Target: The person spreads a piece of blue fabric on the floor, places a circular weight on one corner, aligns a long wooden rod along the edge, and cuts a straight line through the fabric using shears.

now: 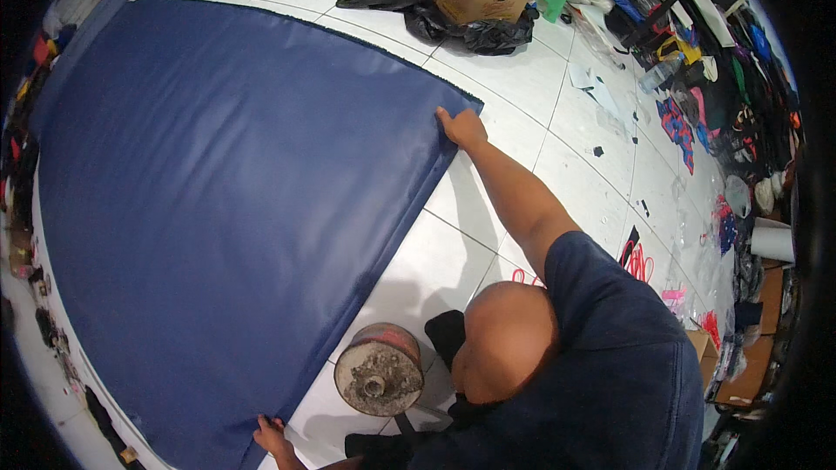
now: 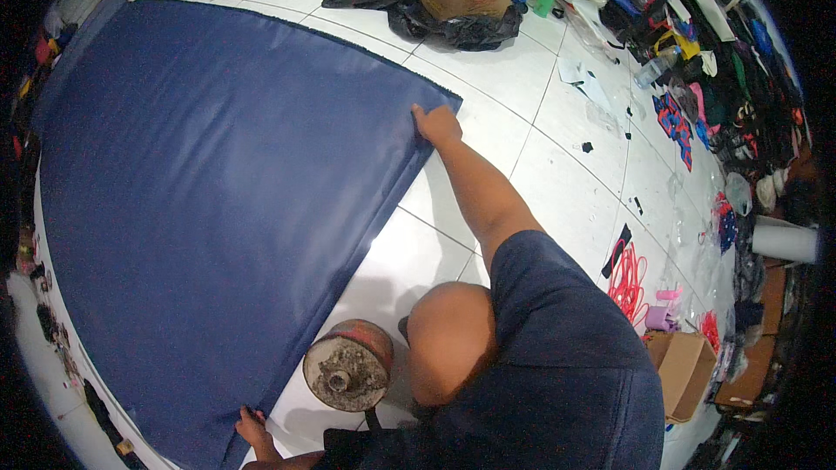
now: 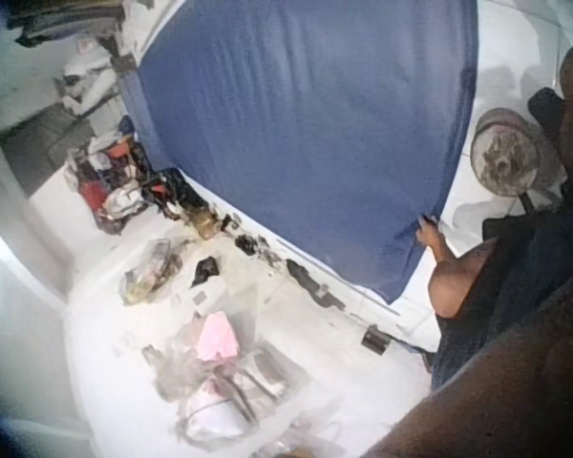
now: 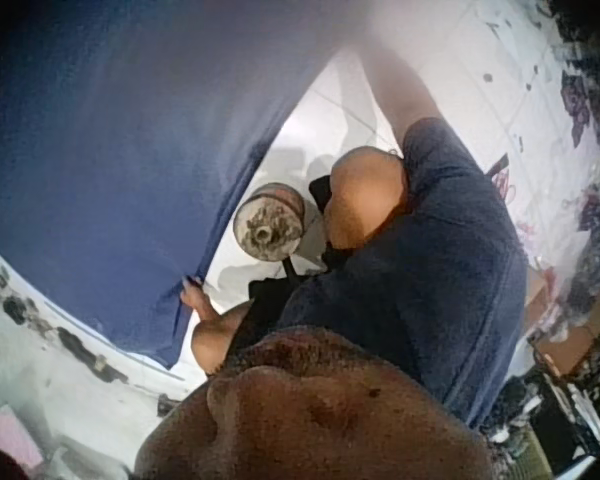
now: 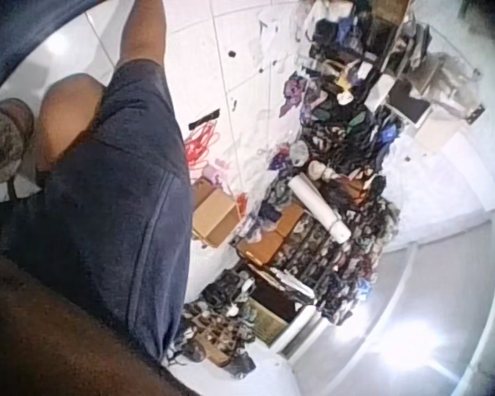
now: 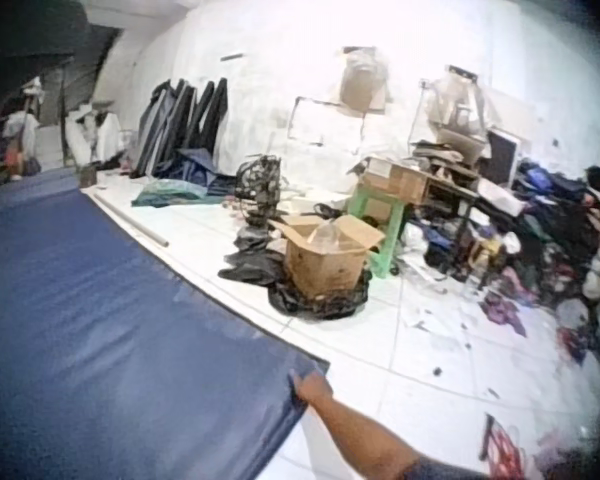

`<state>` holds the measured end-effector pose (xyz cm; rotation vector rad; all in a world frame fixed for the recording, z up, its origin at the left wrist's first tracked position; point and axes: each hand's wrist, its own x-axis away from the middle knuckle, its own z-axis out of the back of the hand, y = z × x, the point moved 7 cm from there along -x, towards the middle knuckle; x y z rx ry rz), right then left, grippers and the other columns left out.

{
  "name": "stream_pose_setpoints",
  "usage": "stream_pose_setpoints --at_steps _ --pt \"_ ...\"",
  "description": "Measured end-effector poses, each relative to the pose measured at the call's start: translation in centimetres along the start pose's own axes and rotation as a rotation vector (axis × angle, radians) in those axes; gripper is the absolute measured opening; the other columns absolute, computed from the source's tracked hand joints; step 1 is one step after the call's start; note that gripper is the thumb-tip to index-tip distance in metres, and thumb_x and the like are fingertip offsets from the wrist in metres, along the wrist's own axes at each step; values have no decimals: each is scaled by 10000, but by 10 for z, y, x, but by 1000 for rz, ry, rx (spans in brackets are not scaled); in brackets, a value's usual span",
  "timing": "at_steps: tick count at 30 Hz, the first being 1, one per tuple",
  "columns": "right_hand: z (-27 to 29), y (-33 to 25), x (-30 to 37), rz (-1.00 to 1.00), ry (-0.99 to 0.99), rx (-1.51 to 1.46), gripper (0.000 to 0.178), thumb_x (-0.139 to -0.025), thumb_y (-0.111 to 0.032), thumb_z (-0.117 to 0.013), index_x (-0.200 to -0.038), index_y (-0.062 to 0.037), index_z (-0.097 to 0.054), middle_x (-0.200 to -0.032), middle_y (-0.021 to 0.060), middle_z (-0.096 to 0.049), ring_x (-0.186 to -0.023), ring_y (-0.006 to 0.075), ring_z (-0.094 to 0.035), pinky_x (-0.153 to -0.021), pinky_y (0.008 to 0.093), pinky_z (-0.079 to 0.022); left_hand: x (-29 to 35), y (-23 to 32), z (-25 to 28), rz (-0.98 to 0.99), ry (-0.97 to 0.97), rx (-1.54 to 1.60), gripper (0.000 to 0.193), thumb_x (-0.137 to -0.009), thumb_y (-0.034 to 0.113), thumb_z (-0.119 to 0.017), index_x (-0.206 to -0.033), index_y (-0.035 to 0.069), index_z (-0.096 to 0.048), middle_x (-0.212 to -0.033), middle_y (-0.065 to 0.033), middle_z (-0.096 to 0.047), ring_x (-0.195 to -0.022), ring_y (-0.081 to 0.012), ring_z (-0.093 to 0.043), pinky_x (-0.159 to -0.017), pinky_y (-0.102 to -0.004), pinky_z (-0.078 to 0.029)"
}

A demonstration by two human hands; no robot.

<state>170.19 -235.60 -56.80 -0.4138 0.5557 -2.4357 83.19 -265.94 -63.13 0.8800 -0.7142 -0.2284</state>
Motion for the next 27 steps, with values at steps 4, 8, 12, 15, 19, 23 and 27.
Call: stream_pose_setpoints --at_steps 4,8,12,15,19,23,27 --pt "-5 -7 9 -61 -17 71 866 -816 -638 -620 -1207 131 -551 -1173 300 -630 -1121 385 -622 -892 432 -514 9 8 10 -26 30 -30 312 -909 255 -653 -777 59 -451 -635 -60 -543 -485 -142 -509 -425 -260 -416" --pt "-12 11 -19 -163 5 -109 773 -761 -535 -741 -1187 80 -548 -1123 254 -641 -1058 351 -635 -889 395 -509 -14 -7 2 -28 -35 -2 277 -896 249 -643 -849 63 -444 -671 -58 -541 -510 -151 -511 -438 -279 -417" --pt "-11 27 -25 -178 265 -542 622 -723 -349 -830 -1123 33 -547 -1015 192 -647 -938 301 -640 -858 373 -508 -10 -19 12 -17 -49 -24 280 -904 244 -643 -837 69 -435 -643 -55 -518 -498 -132 -487 -428 -283 -386" --pt "5 41 -40 -177 382 -661 576 -722 -258 -836 -1139 17 -549 -993 174 -654 -907 279 -644 -838 365 -513 4 -17 12 -77 56 54 310 -906 255 -658 -764 85 -441 -584 -34 -482 -457 -120 -447 -411 -282 -357" --pt "26 29 -53 -5 259 -303 516 -762 -318 -784 -1150 -14 -632 -1016 164 -695 -947 286 -669 -858 365 -515 24 10 -5 -63 -122 -55 266 -933 232 -619 -940 -25 -548 -842 -136 -614 -689 -218 -563 -590 -368 -459" --pt "18 30 -60 26 144 -17 398 -827 -370 -700 -1143 -130 -671 -1116 126 -695 -1065 295 -652 -894 385 -503 37 20 -2 -112 -102 -90 258 -915 165 -649 -764 -8 -532 -677 -72 -561 -570 -154 -497 -496 -329 -389" --pt "12 32 -55 13 136 24 394 -848 -384 -672 -1190 -188 -661 -1157 96 -690 -1104 283 -639 -937 435 -455 41 12 9 -121 -51 -167 326 -905 184 -665 -665 11 -529 -584 -29 -509 -523 -136 -465 -481 -331 -366"
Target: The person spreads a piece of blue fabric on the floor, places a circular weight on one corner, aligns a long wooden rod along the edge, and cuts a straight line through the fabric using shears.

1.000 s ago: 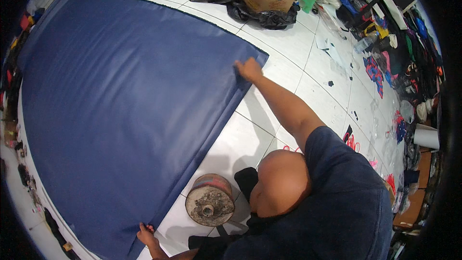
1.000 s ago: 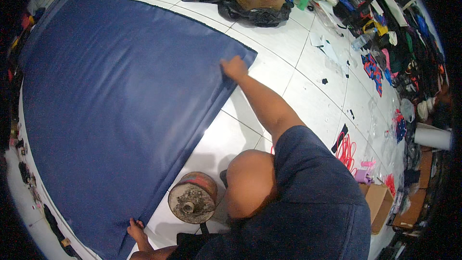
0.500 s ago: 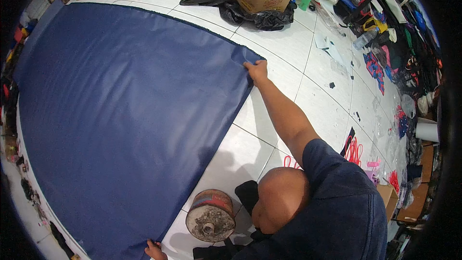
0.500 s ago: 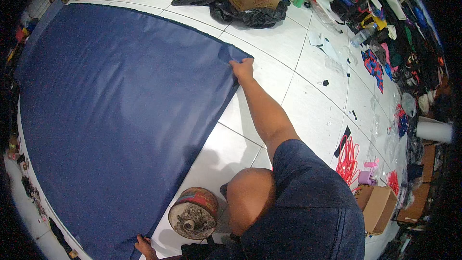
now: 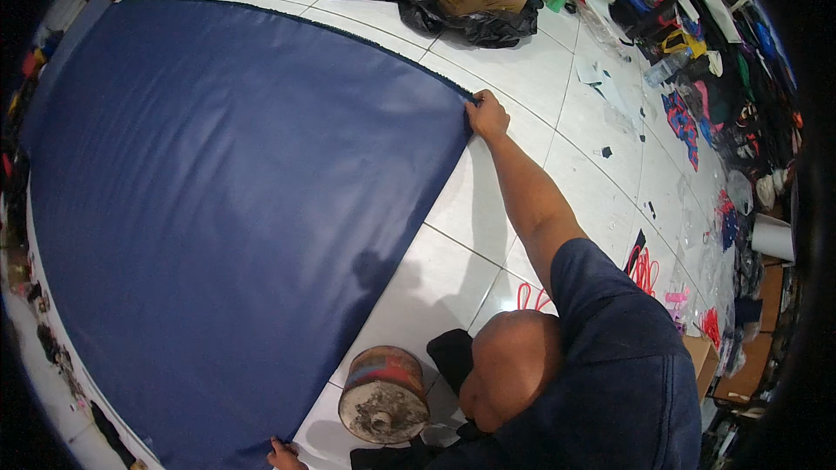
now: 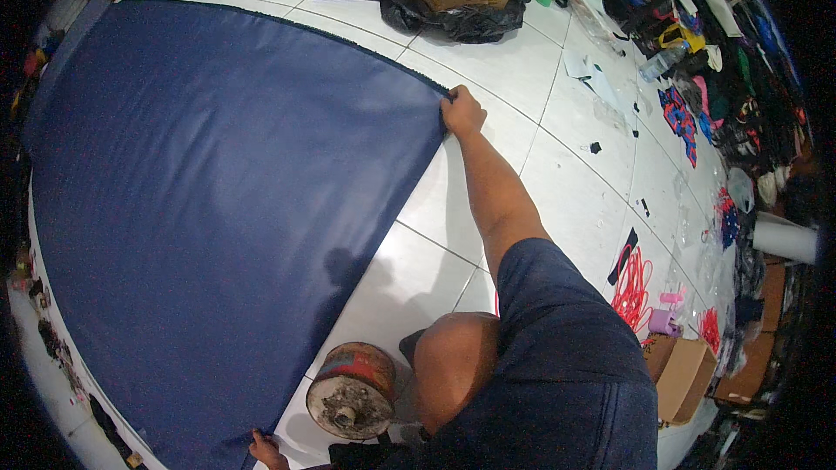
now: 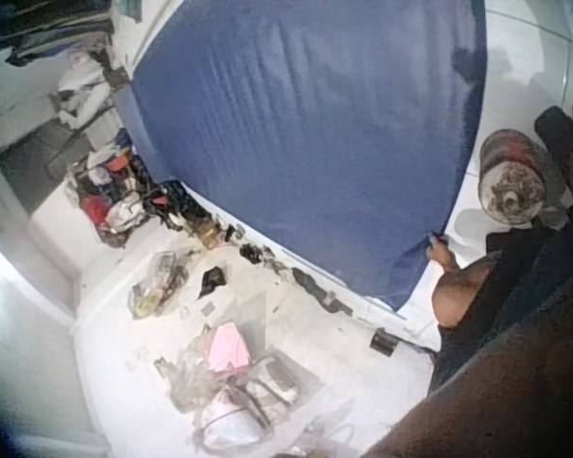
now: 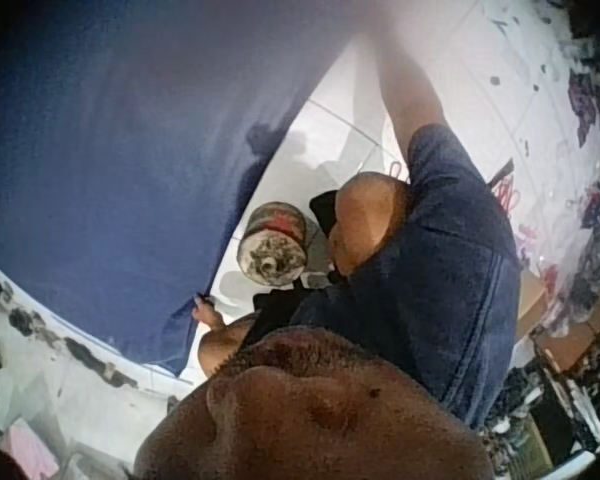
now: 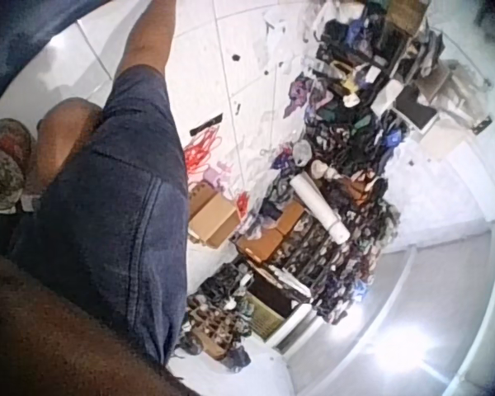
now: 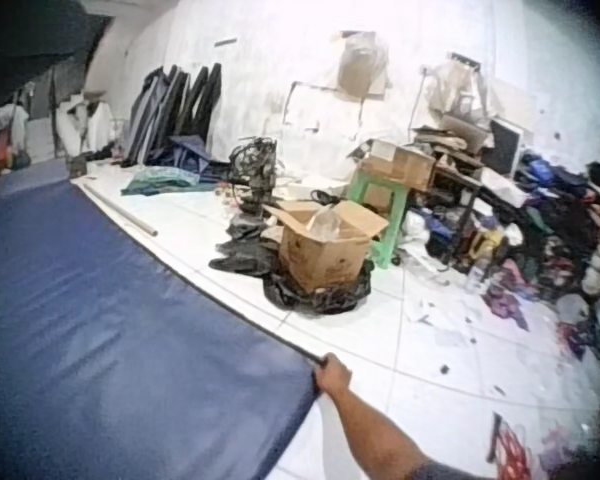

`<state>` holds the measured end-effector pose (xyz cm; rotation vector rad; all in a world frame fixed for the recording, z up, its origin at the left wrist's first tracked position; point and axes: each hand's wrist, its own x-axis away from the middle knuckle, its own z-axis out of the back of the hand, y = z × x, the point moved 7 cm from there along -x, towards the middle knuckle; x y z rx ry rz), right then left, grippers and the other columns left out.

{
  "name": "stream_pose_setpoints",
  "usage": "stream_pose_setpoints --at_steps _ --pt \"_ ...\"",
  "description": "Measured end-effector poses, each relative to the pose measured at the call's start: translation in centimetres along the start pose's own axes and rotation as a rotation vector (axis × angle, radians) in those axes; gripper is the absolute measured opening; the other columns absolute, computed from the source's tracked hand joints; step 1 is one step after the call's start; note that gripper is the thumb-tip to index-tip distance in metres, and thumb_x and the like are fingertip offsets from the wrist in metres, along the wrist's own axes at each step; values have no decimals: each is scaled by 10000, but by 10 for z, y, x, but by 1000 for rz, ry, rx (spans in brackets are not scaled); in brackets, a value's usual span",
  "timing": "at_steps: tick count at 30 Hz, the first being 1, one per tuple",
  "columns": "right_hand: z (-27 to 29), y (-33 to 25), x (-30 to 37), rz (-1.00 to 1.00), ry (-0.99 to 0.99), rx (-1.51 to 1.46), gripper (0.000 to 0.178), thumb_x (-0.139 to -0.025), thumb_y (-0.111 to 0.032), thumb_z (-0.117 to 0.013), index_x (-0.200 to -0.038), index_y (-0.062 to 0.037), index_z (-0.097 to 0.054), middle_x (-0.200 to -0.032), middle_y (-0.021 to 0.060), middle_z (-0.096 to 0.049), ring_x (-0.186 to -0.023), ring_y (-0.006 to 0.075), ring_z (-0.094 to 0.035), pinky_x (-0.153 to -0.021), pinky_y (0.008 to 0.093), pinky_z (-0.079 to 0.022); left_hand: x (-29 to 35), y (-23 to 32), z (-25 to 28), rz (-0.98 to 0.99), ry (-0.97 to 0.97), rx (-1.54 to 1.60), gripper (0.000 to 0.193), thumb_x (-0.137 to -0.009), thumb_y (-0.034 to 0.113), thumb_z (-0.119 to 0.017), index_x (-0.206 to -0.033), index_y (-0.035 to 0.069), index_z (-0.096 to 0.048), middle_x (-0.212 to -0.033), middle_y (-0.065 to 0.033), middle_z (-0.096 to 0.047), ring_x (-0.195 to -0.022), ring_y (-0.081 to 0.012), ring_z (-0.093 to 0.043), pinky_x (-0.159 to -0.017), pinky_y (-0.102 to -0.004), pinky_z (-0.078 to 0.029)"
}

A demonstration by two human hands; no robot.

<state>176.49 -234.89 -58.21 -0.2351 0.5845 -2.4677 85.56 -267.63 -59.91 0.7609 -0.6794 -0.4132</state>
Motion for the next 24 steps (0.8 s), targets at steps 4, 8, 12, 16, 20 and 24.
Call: stream_pose_setpoints --at_steps 4,8,12,16,20,24 --pt "4 16 -14 24 60 49 410 -847 -418 -674 -1205 -218 -659 -1161 71 -692 -1124 282 -629 -958 495 -406 -23 -23 -4 93 -44 -23 306 -918 256 -658 -771 13 -545 -662 -75 -553 -572 -182 -516 -523 -341 -419" --pt "-2 15 -14 -55 -31 -2 363 -847 -432 -676 -1161 -249 -690 -1174 35 -689 -1147 277 -614 -962 477 -403 -32 -45 6 60 -20 40 396 -901 303 -688 -666 118 -428 -538 -2 -461 -420 -106 -411 -393 -272 -325" --pt "1 7 -10 -109 -53 48 375 -833 -451 -693 -1146 -245 -709 -1148 41 -702 -1134 249 -624 -1004 446 -380 -28 -41 3 43 10 50 432 -898 335 -700 -630 133 -428 -523 8 -453 -419 -91 -411 -384 -255 -304" --pt "7 -1 -10 -107 19 165 320 -831 -462 -693 -1107 -304 -723 -1142 34 -700 -1137 262 -619 -989 464 -392 -19 -31 1 111 10 19 412 -907 329 -689 -654 119 -441 -543 -5 -483 -427 -99 -438 -389 -252 -342" --pt "9 23 -38 -19 -46 207 356 -864 -441 -656 -1160 -246 -695 -1190 86 -649 -1168 302 -587 -974 525 -422 -18 -33 -16 145 -18 90 415 -924 316 -669 -629 133 -442 -536 -1 -489 -413 -107 -438 -388 -255 -359" --pt "10 -11 4 147 193 270 399 -882 -366 -635 -1235 -181 -623 -1228 163 -591 -1188 344 -541 -974 542 -409 -10 -35 -6 192 8 150 397 -916 323 -688 -661 112 -469 -586 -31 -541 -458 -132 -503 -417 -264 -414"
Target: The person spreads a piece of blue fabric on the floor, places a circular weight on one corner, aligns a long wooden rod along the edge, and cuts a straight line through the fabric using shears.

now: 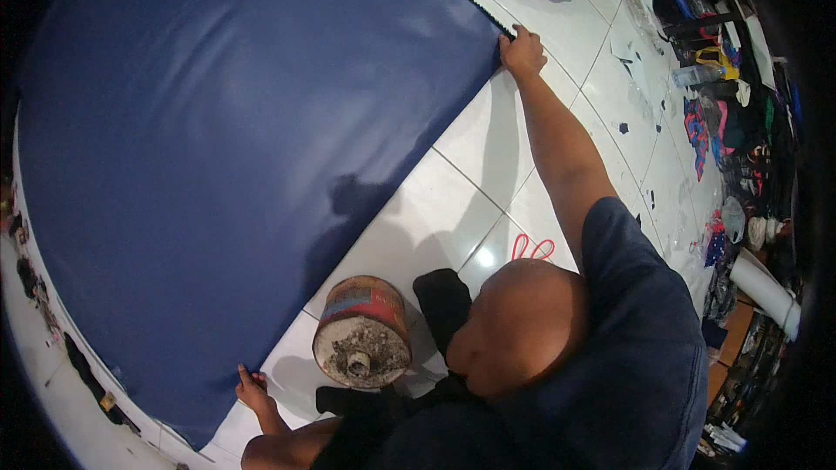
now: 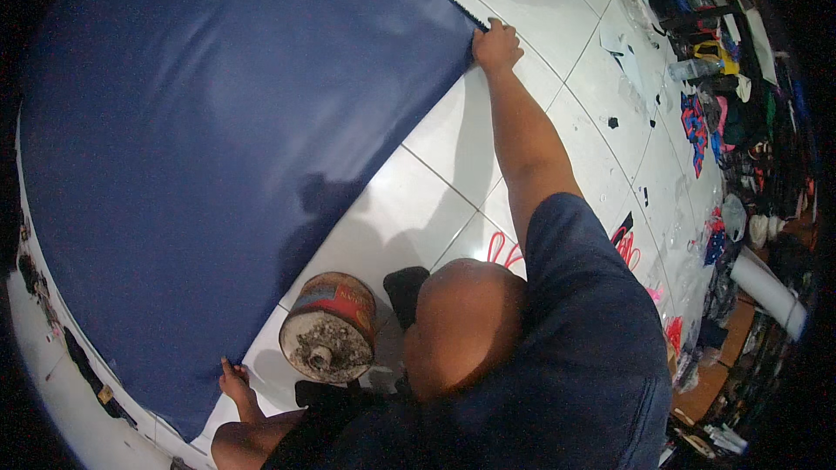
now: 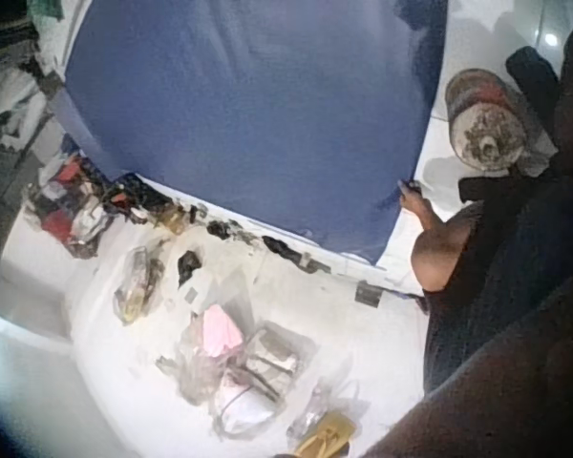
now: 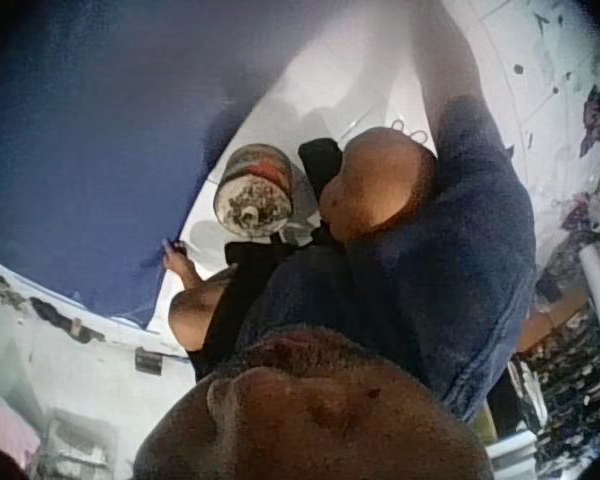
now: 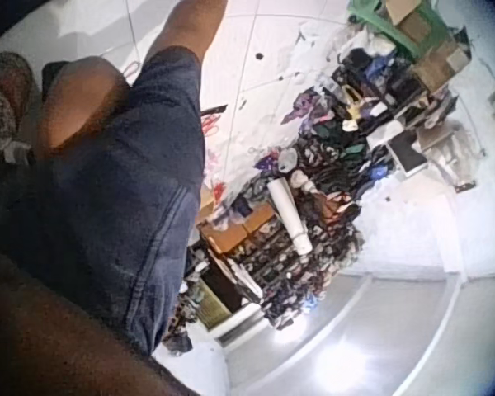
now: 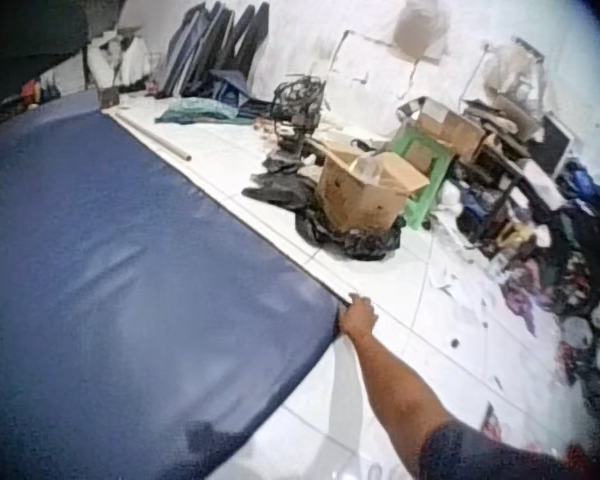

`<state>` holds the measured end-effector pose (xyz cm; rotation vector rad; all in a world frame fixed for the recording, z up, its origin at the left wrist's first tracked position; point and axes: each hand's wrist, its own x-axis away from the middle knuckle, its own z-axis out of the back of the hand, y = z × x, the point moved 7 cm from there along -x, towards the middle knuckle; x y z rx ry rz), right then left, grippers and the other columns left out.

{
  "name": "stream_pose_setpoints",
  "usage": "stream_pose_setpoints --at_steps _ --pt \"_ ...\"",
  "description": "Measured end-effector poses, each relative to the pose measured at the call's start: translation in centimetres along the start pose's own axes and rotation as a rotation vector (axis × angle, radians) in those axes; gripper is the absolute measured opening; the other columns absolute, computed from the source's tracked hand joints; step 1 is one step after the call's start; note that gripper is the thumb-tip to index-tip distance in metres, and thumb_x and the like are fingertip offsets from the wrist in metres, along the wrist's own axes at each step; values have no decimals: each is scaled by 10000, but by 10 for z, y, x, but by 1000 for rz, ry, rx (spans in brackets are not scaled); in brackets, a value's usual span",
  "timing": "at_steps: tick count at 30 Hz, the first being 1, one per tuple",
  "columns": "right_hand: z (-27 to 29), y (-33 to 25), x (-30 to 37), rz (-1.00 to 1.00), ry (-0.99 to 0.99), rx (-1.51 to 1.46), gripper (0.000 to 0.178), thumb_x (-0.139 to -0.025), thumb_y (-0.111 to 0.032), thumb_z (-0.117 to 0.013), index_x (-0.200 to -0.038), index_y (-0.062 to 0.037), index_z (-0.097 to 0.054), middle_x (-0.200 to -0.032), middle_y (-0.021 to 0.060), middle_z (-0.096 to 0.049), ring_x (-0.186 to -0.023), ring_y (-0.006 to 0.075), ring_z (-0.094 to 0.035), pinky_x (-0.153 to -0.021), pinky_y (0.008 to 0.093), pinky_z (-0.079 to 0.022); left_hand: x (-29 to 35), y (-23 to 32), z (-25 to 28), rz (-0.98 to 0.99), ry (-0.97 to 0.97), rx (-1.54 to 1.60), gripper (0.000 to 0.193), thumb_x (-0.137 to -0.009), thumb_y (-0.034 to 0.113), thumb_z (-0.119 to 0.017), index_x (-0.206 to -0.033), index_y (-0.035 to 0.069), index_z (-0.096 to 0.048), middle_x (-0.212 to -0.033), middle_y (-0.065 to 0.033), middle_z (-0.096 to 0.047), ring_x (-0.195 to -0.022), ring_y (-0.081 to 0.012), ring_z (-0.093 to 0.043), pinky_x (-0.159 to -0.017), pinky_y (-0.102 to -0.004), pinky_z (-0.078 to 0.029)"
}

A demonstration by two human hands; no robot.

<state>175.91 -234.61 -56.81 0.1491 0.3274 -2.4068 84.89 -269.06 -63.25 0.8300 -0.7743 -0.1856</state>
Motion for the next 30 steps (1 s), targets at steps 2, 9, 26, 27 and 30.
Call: stream_pose_setpoints --at_steps 2,9,26,27,30 --pt "23 -25 36 240 103 -118 399 -859 -315 -661 -1224 -157 -620 -1231 166 -586 -1169 341 -539 -954 517 -418 3 2 -11 8 -17 -9 378 -912 318 -693 -682 108 -479 -593 -29 -546 -466 -133 -512 -425 -262 -424" --pt "70 -151 323 1258 -358 -407 340 -834 -299 -716 -1131 -137 -681 -1284 124 -567 -1258 313 -482 -1054 487 -341 15 6 -14 30 144 84 275 -893 293 -708 -814 85 -546 -703 -28 -559 -602 -123 -543 -546 -273 -475" --pt "57 -159 372 1348 -519 -136 406 -807 -174 -757 -1193 -89 -662 -1382 165 -535 -1299 372 -472 -1066 466 -380 -52 -11 110 -28 446 458 379 -896 321 -675 -993 -29 -567 -874 -113 -635 -706 -196 -633 -554 -301 -506" --pt "56 -158 372 1349 -536 -114 425 -800 -161 -760 -1205 -86 -653 -1388 175 -526 -1302 379 -466 -1072 463 -375 -68 -12 132 -67 471 532 378 -893 292 -671 -1042 -40 -567 -942 -131 -635 -779 -216 -635 -625 -324 -515" --pt "52 -162 372 1362 -672 -32 508 -781 -140 -770 -1258 -72 -609 -1398 216 -499 -1314 398 -433 -1096 475 -341 -109 -19 209 -174 571 677 422 -879 210 -664 -1174 -71 -554 -1128 -182 -621 -985 -270 -624 -826 -390 -516"
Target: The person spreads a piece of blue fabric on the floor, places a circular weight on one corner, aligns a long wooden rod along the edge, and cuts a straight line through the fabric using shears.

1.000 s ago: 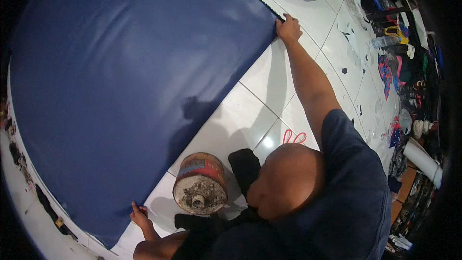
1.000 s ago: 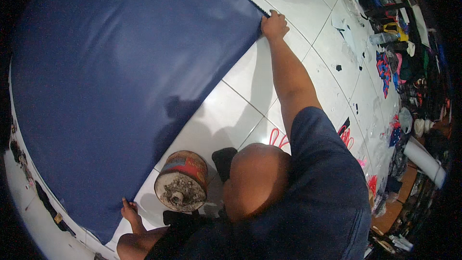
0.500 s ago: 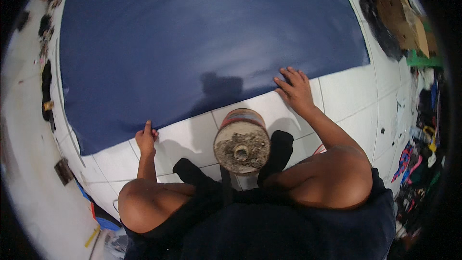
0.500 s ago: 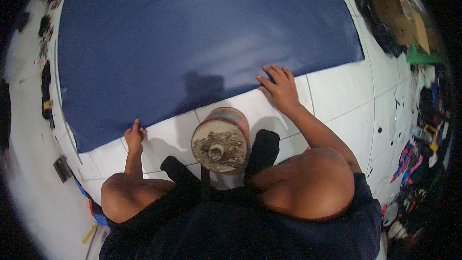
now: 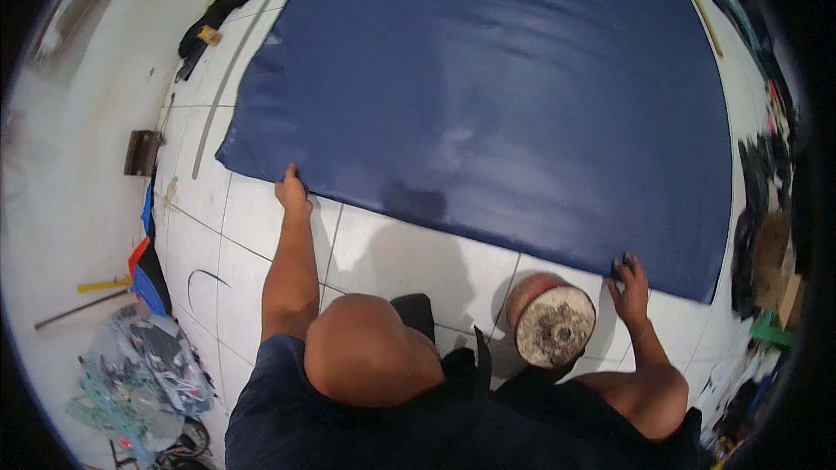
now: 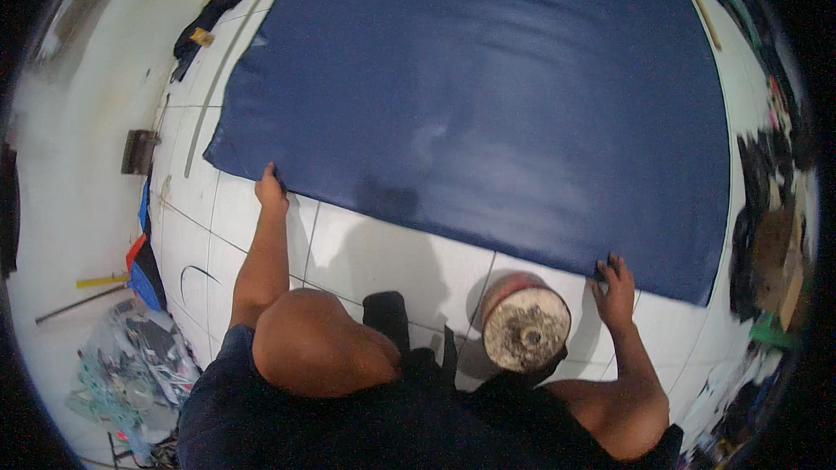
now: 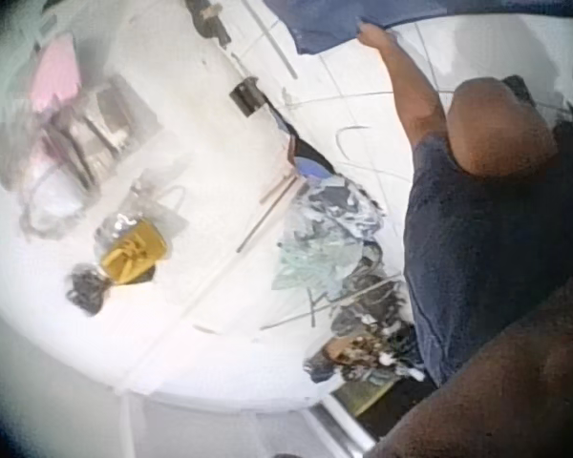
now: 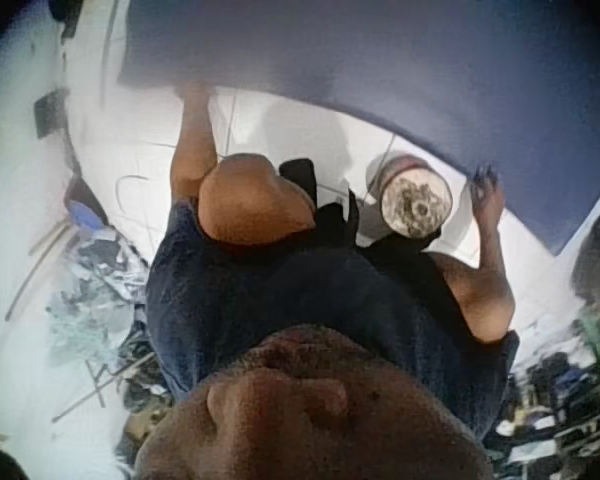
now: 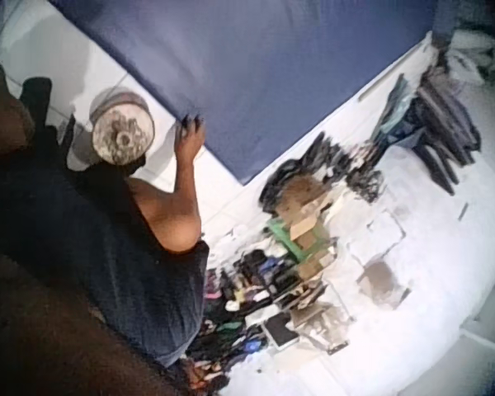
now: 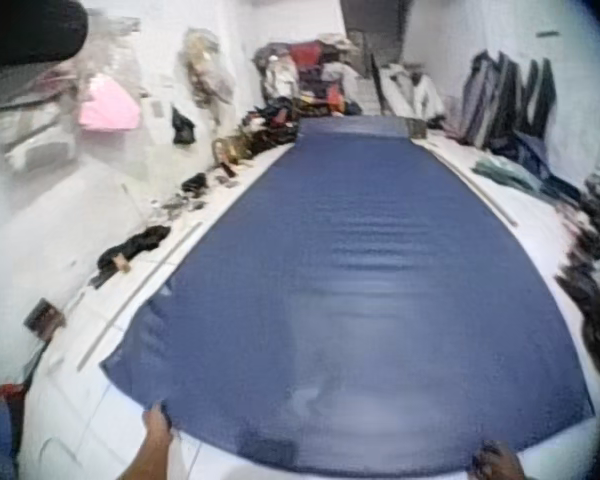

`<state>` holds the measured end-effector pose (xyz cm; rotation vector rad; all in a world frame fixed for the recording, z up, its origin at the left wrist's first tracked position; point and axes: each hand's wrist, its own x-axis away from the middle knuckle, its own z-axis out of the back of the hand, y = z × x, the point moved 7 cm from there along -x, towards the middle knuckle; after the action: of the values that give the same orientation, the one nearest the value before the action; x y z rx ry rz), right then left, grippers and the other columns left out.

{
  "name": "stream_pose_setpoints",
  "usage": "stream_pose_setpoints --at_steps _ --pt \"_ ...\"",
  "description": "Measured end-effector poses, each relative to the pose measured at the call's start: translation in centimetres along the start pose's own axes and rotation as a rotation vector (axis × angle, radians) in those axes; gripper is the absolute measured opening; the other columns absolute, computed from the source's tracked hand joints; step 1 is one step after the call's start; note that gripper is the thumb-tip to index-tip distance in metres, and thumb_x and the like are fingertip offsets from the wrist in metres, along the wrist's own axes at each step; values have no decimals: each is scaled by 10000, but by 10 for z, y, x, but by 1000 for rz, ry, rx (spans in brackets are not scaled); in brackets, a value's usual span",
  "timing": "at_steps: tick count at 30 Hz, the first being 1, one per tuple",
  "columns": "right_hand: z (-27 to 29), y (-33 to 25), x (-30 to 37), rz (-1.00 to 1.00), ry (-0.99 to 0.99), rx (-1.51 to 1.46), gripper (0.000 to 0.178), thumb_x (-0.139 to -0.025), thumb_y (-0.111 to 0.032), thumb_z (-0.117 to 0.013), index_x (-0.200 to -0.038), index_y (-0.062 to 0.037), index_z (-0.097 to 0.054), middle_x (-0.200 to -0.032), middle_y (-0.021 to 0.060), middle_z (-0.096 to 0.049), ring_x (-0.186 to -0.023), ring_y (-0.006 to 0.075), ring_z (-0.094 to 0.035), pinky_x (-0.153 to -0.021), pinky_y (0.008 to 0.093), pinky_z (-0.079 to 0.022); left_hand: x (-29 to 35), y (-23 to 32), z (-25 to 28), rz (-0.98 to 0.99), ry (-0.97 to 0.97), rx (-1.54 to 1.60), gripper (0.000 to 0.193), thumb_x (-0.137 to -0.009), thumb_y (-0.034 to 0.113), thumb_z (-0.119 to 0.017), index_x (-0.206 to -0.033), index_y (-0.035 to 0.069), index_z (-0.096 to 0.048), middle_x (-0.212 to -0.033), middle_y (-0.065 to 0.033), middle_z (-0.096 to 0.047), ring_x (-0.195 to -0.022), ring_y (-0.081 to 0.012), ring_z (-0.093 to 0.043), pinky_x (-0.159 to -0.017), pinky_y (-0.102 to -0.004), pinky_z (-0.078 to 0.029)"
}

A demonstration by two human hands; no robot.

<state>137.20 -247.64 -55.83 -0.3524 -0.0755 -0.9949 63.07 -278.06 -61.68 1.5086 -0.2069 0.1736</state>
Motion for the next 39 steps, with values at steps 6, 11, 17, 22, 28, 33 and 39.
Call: stream_pose_setpoints --at_steps 6,11,17,22,28,33,39 --pt "6 -10 -14 55 -78 -7 482 -751 -186 -797 -1184 -47 -640 -1329 226 -520 -1230 397 -495 -1029 479 -397 -126 50 56 -17 46 293 511 -844 148 -682 -1260 -91 -503 -1248 -214 -577 -1113 -317 -588 -962 -444 -476" --pt "19 -9 -7 15 -137 40 509 -750 -231 -806 -1196 -55 -636 -1348 225 -494 -1248 398 -475 -1044 482 -394 -164 93 49 -100 138 192 572 -824 207 -745 -1264 -62 -498 -1219 -213 -587 -1073 -321 -603 -951 -423 -484" --pt "9 -8 -17 13 -237 30 540 -760 -263 -808 -1217 -47 -615 -1378 266 -452 -1268 423 -462 -1045 498 -396 -205 112 103 -304 502 -731 466 -790 275 -738 -1111 -43 -629 -1066 -211 -684 -1010 -345 -660 -888 -392 -499" --pt "7 -16 -28 4 -329 7 593 -760 -329 -811 -1230 -32 -604 -1399 297 -421 -1303 442 -429 -1074 501 -375 -218 82 110 -242 401 -994 447 -796 275 -713 -1104 -36 -626 -1073 -242 -672 -1039 -379 -644 -909 -423 -495" --pt "16 -14 -19 -45 -368 -19 683 -769 -396 -796 -1277 -1 -566 -1406 320 -394 -1325 457 -402 -1082 494 -378 -142 120 24 -518 588 -1124 619 -834 314 -676 -1341 19 -479 -1460 -254 -379 -1331 -419 -392 -1038 -526 -376" --pt "15 -19 -20 -89 -393 -3 691 -780 -401 -789 -1292 1 -558 -1410 319 -387 -1338 451 -393 -1073 488 -393 -122 93 -48 -776 -23 -1423 767 -897 548 -542 -1510 149 -313 -1570 -207 -232 -1439 -421 -217 -1146 -593 -152" --pt "20 -9 -19 -27 -363 -40 689 -764 -397 -802 -1269 8 -568 -1387 323 -404 -1317 459 -412 -1058 498 -399 -138 67 -43 -361 -140 -1396 868 -862 730 -448 -1543 230 -255 -1611 -169 -137 -1486 -395 -71 -1153 -628 -17"
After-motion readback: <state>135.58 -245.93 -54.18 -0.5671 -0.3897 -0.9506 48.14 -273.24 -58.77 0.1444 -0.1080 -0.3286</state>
